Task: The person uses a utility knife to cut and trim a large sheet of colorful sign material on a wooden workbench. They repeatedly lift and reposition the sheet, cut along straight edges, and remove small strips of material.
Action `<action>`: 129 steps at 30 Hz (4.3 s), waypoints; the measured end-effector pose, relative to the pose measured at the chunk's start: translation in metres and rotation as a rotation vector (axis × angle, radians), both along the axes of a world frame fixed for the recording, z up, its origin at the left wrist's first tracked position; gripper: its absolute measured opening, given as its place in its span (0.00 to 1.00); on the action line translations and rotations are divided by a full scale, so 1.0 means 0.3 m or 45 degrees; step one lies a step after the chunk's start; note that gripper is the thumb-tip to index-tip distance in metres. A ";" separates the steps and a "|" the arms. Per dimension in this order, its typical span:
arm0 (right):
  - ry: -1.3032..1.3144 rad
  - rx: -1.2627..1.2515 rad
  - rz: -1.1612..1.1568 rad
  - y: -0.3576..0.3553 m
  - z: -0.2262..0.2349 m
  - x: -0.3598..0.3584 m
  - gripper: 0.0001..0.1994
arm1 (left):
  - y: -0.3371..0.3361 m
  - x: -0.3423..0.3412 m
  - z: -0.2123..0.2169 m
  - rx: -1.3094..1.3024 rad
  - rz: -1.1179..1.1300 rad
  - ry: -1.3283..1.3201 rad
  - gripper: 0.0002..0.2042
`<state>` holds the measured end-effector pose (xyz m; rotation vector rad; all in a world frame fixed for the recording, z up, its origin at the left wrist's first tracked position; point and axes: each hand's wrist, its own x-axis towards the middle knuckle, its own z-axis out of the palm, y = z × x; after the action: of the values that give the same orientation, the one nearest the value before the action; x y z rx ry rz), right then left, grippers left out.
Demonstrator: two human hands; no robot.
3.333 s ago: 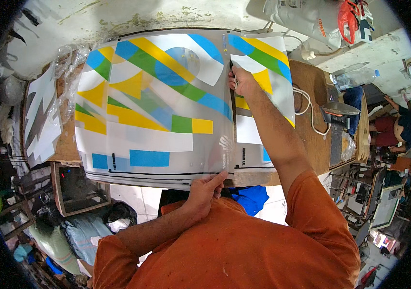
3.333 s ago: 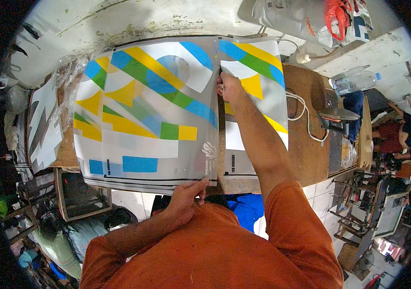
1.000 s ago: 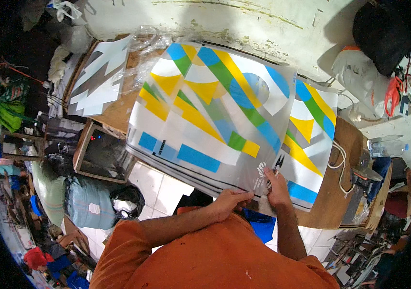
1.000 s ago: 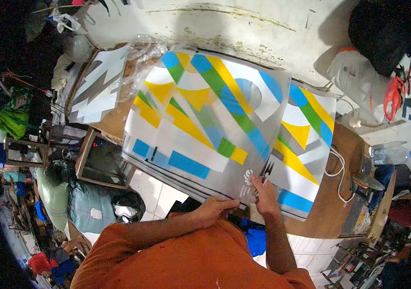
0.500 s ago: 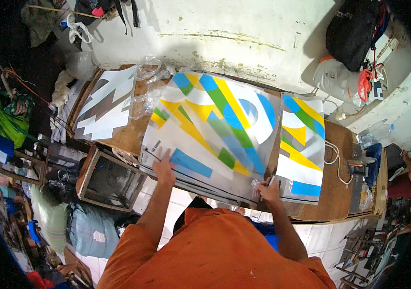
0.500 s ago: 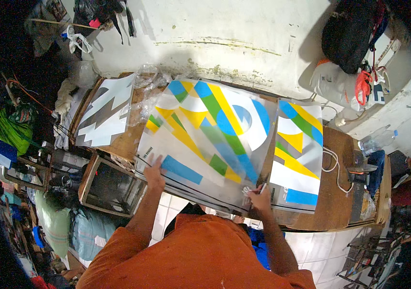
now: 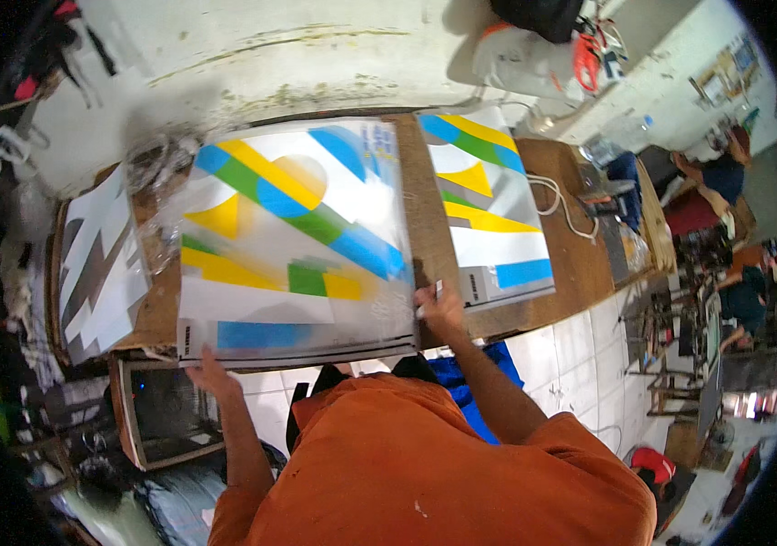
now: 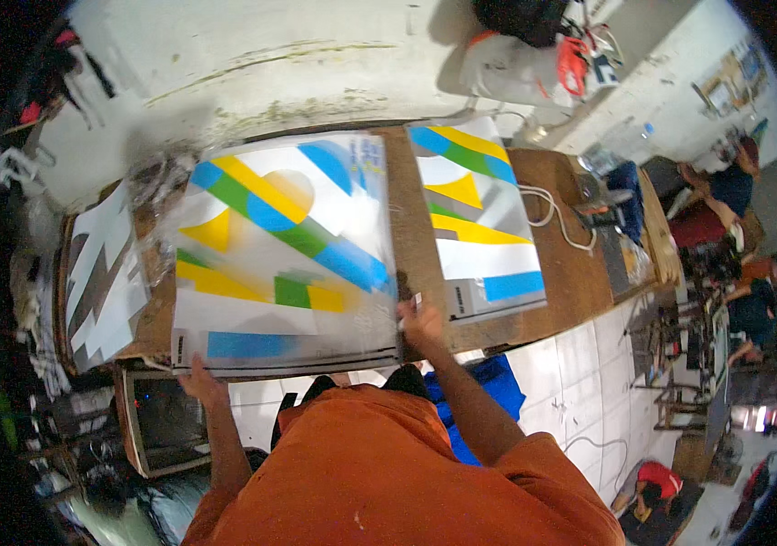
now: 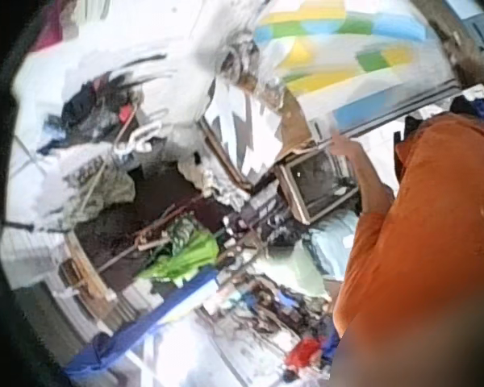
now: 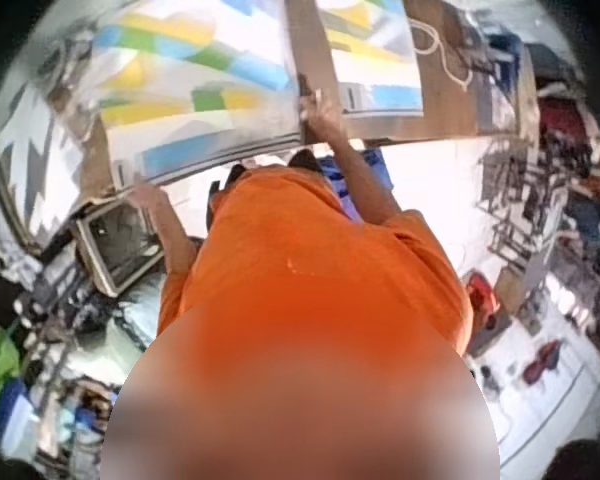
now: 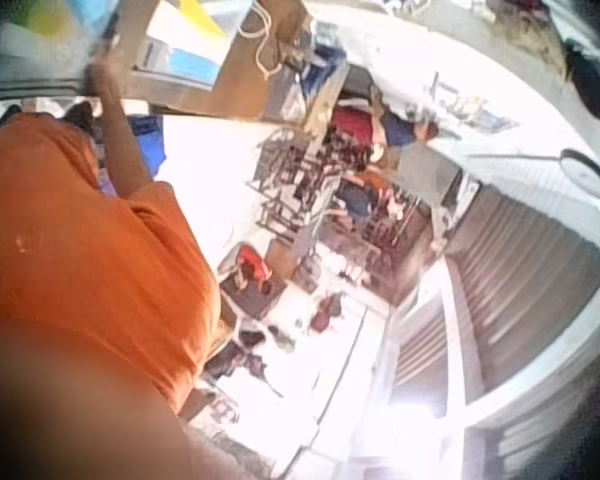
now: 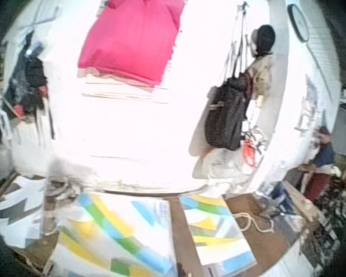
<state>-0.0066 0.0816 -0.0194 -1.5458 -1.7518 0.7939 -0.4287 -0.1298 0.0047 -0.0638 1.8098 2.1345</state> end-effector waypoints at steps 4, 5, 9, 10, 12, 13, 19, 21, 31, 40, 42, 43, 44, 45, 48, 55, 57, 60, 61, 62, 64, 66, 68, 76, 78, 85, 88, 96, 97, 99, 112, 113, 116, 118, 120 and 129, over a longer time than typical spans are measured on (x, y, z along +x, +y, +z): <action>-0.379 0.189 -0.686 0.194 0.066 0.399 0.17 | 0.066 0.080 0.069 -0.971 0.287 1.038 0.26; -0.526 0.360 -0.803 0.242 0.076 0.503 0.17 | 0.105 0.114 0.080 -0.935 0.128 1.120 0.26; -0.542 0.236 -0.822 0.322 0.048 0.745 0.20 | 0.354 0.415 0.061 -0.563 -0.710 1.235 0.24; -0.414 0.000 -0.797 0.329 0.055 0.779 0.21 | 0.437 0.539 0.042 -0.380 -0.944 0.896 0.21; -0.533 -0.130 -0.683 0.324 0.071 0.783 0.23 | 0.588 0.799 0.008 -0.241 -1.268 0.727 0.22; -0.585 -0.232 -0.634 0.321 0.088 0.767 0.23 | 0.652 0.915 -0.005 -0.402 -1.377 0.920 0.26; -0.268 0.188 -0.380 0.232 0.209 0.692 0.23 | 0.816 1.300 -0.038 -0.932 -1.445 1.806 0.36; -0.025 -0.076 -0.449 0.219 0.224 0.728 0.20 | 0.822 1.338 -0.040 -0.926 -1.448 1.804 0.32; 1.797 -1.354 -0.096 0.154 0.246 0.815 0.36 | 0.873 1.370 0.254 -0.213 -1.589 0.838 0.25; 2.255 -1.314 -0.250 0.232 0.124 0.539 0.24 | 0.914 1.227 0.793 -0.033 -1.576 0.875 0.32; 2.292 -1.189 -0.369 0.257 0.097 0.504 0.20 | 0.879 1.142 0.885 -0.054 -1.517 0.933 0.32; 2.294 -1.131 -0.458 0.267 0.084 0.491 0.18 | 0.850 1.076 0.928 -0.011 -1.497 1.041 0.32; 2.325 -1.046 -0.486 0.274 0.071 0.480 0.15 | 0.813 1.007 0.963 -0.043 -1.411 1.011 0.32; 2.297 -1.029 -0.546 0.280 0.060 0.470 0.16 | 0.776 0.932 0.990 0.056 -1.338 1.027 0.32; 2.249 -0.949 -0.563 0.271 0.048 0.430 0.24 | 0.644 0.713 0.997 -0.010 -1.132 1.017 0.33; 2.118 -1.011 -0.011 0.072 0.236 0.391 0.30 | 0.326 0.308 0.733 -0.089 -0.960 0.733 0.34; 2.106 -1.062 -0.060 -0.001 0.290 0.328 0.32 | 0.233 0.226 0.636 -0.151 -0.999 0.596 0.34; 2.089 -1.053 -0.033 -0.101 0.319 0.244 0.31 | 0.139 0.103 0.492 -0.137 -1.070 0.545 0.35; 1.926 -1.065 -0.115 -0.120 0.313 0.220 0.27 | 0.123 0.071 0.437 -0.143 -1.003 0.473 0.36; 1.781 -1.078 -0.118 -0.132 0.300 0.201 0.23 | 0.113 0.041 0.381 -0.064 -0.972 0.435 0.36; 1.365 -1.032 -0.209 -0.164 0.259 0.169 0.14 | 0.099 -0.016 0.285 -0.033 -0.983 0.337 0.38; 1.209 -0.839 -0.277 -0.184 0.212 0.145 0.18 | 0.079 -0.057 0.216 -0.254 -1.054 0.228 0.38; 1.014 -0.734 -0.387 -0.187 0.176 0.145 0.20 | 0.057 -0.081 0.174 -0.383 -1.112 0.090 0.37; 0.726 -0.627 -0.372 -0.227 0.125 0.139 0.22 | 0.078 -0.105 0.046 -0.511 -1.003 0.383 0.30; 0.669 -0.693 -0.268 -0.234 0.123 0.097 0.21 | 0.096 -0.174 0.012 -0.471 -0.956 0.511 0.28; 0.487 -0.607 -0.174 -0.185 0.135 -0.108 0.23 | 0.178 -0.485 0.003 -0.645 -0.908 0.944 0.24; 0.131 -0.564 -0.100 -0.124 0.156 -0.121 0.25 | 0.209 -0.497 0.025 -0.604 -0.831 1.019 0.22; -0.337 -0.295 -0.160 -0.219 0.117 -0.125 0.21 | 0.167 -0.460 0.003 -0.762 -1.028 1.195 0.22; -0.407 -0.279 -0.198 -0.235 0.109 -0.132 0.21 | 0.162 -0.460 -0.017 -0.738 -0.984 1.204 0.22; -0.255 -0.273 -0.201 -0.256 0.103 -0.149 0.23 | 0.154 -0.461 -0.051 -0.718 -0.921 1.139 0.21; -0.272 0.039 -0.297 -0.393 0.099 -0.299 0.20 | 0.110 -0.475 -0.158 -0.692 -0.690 1.240 0.21; -0.272 0.017 -0.303 -0.391 0.097 -0.302 0.19 | 0.108 -0.474 -0.171 -0.643 -0.690 1.136 0.21; -0.244 0.011 -0.303 -0.383 0.092 -0.297 0.18 | 0.093 -0.461 -0.182 -0.735 -0.711 1.103 0.22; -0.312 -0.024 -0.279 -0.379 0.088 -0.292 0.20 | 0.083 -0.435 -0.172 -0.823 -0.717 1.101 0.23; -0.344 -0.024 -0.274 -0.376 0.084 -0.288 0.21 | 0.079 -0.403 -0.154 -0.831 -0.696 1.040 0.23; -0.456 -0.006 -0.261 -0.367 0.080 -0.283 0.19 | 0.077 -0.316 -0.067 -0.851 -0.627 0.926 0.24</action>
<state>-0.0914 -0.0284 0.0045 -1.9259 -1.7948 0.4388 -0.5234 -0.1068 -0.0152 0.9956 2.5076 1.2035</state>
